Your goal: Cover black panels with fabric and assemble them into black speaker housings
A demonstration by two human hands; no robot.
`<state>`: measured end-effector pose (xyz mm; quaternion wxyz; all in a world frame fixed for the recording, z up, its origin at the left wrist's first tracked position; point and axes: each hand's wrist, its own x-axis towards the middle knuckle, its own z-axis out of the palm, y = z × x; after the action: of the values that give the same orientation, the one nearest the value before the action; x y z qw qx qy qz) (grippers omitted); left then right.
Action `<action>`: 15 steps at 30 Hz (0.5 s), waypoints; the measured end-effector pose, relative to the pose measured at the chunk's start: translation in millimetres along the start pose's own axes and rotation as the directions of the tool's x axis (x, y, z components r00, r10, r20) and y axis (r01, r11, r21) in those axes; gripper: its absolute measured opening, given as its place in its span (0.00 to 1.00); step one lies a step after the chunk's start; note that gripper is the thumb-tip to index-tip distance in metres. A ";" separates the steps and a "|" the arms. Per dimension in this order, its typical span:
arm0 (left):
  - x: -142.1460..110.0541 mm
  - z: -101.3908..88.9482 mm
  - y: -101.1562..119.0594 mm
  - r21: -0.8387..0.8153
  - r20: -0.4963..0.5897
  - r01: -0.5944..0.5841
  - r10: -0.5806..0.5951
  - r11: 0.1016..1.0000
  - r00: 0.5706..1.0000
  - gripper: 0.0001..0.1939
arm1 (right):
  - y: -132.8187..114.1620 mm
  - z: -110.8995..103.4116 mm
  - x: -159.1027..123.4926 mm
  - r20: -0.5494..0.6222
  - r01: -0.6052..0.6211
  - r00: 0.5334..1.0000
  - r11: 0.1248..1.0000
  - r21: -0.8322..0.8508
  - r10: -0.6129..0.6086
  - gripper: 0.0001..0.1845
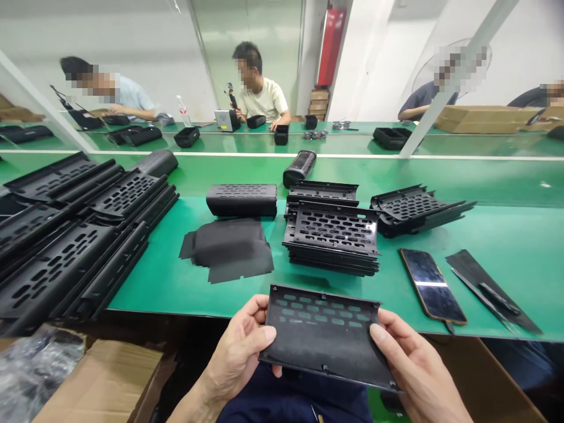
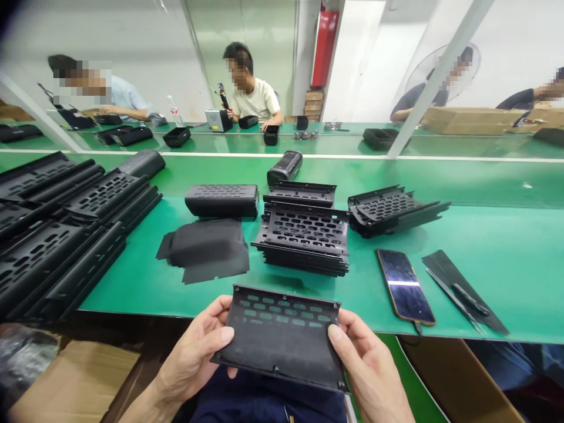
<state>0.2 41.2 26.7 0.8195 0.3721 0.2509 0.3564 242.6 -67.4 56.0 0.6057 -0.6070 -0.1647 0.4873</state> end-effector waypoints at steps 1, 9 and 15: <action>0.0 -0.3 -0.5 -0.003 0.000 0.000 0.000 1.000 1.000 0.18 | -1.2 2.4 -1.5 0.000 -0.001 1.000 1.000 0.000 0.001 0.26; -1.3 -0.3 -0.3 -0.030 -0.011 0.001 -0.001 1.000 1.000 0.18 | 7.9 -3.9 5.6 -0.012 -0.031 0.999 1.000 0.005 0.031 0.26; -0.2 -2.1 -0.8 -0.040 -0.015 -0.001 0.001 0.999 1.000 0.16 | 20.0 -18.3 14.9 -0.010 -0.091 0.996 0.995 0.035 0.091 0.29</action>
<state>-1.0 41.6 24.8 0.8247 0.3529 0.2498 0.3646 256.3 -70.3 28.4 0.5942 -0.6062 -0.1251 0.5135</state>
